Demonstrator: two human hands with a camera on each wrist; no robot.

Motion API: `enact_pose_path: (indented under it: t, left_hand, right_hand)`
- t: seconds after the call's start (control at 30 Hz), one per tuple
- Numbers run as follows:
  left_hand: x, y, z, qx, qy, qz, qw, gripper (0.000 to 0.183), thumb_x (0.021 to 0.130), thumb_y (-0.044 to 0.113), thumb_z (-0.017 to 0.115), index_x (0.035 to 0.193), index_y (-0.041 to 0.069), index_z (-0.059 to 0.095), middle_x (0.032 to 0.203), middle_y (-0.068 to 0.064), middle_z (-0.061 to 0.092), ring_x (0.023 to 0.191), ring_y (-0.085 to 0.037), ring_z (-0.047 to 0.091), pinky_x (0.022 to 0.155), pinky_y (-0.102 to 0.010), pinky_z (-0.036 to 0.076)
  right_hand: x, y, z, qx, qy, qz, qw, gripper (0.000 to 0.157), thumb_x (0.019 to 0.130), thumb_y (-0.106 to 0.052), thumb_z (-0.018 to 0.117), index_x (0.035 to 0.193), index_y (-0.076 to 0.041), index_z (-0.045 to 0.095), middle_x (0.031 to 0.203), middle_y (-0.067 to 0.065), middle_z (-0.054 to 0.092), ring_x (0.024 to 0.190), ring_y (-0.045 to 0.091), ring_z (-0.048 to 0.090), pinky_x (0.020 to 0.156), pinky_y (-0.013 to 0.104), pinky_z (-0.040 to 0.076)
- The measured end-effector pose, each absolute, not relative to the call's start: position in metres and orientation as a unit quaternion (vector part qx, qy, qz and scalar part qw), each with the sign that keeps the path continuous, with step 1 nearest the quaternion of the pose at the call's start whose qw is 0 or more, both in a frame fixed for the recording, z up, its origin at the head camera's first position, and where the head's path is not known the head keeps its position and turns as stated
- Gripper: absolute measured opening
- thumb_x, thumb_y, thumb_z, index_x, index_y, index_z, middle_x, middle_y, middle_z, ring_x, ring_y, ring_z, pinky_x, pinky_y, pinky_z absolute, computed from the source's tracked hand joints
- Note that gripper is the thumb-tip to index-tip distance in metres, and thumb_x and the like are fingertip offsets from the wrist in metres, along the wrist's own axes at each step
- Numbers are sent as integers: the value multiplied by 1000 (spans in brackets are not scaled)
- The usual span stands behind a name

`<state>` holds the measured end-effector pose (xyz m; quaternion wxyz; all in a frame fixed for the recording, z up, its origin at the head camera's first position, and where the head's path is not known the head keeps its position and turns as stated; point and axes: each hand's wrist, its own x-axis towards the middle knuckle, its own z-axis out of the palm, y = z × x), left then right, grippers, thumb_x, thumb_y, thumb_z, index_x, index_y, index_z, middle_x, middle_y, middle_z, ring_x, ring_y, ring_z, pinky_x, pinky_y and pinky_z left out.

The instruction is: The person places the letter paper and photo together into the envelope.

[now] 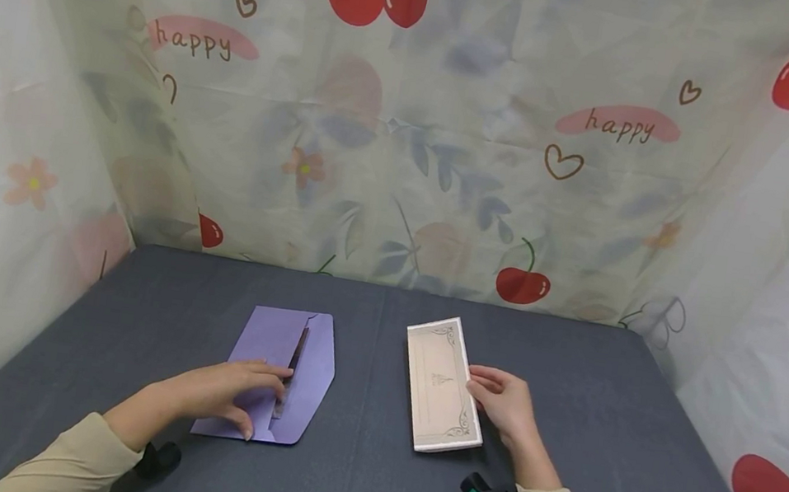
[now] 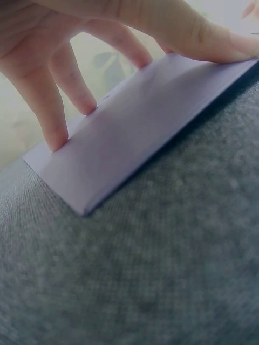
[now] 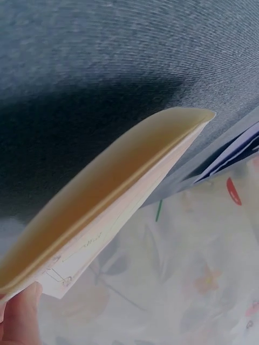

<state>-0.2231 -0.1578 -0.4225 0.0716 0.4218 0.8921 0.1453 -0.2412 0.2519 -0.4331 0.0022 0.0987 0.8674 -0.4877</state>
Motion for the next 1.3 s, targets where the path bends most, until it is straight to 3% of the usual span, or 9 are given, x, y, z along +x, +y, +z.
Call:
enact_pose_path:
  t: [1.3]
  left_hand:
    - [-225,-157,-424,414,894,151,81,52,67,37,76,111,15,58,142,-12,47,129,-38,44,104,-53,37]
  right_hand:
    - [-252,198,-440,54,852,-521,13,33,87,-6,61,119,1,60,113,23,65,93,20,67,74,32,57]
